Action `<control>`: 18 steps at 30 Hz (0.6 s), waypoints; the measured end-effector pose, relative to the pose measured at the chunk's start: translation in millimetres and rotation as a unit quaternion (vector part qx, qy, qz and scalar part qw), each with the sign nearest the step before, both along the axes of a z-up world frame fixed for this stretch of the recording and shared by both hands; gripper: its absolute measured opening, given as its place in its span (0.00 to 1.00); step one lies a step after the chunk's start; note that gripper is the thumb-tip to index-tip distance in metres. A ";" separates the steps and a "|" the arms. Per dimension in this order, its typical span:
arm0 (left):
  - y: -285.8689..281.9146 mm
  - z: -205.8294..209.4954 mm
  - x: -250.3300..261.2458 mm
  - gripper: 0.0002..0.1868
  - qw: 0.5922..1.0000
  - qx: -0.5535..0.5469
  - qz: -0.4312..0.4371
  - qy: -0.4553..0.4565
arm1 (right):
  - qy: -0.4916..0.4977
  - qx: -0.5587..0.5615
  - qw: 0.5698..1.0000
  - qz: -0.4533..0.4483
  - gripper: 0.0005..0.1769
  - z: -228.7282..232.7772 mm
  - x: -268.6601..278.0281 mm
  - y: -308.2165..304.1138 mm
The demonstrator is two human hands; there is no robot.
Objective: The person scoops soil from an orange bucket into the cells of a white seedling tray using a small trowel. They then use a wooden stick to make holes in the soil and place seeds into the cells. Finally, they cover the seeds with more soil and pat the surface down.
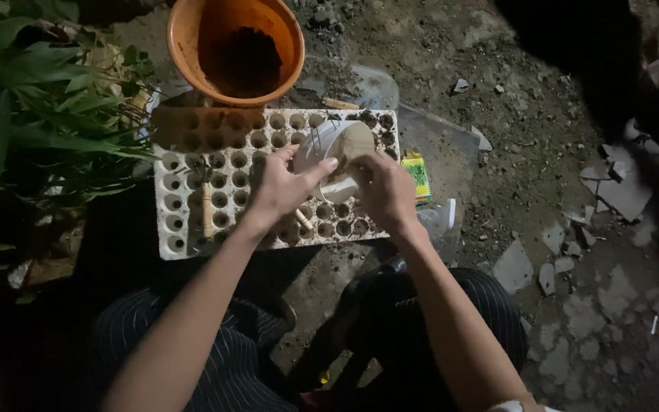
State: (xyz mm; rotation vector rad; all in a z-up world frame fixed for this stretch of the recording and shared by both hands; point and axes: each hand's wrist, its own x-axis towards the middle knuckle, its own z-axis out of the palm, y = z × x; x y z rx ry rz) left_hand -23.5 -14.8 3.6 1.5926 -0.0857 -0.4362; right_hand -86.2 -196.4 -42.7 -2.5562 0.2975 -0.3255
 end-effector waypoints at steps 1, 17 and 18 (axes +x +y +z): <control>-0.2 4.5 -1.2 0.21 1.000 0.000 -0.001 0.000 | 0.000 0.000 1.000 -0.001 0.07 2.9 -8.3 -2.3; 19.4 28.7 19.3 0.23 0.991 0.001 0.127 -0.050 | 0.216 -0.028 0.976 -0.014 0.12 -77.7 -68.1 33.7; 21.5 27.1 21.6 0.26 0.991 0.011 0.126 -0.048 | 0.219 -0.006 0.975 -0.029 0.13 -88.7 -68.5 32.7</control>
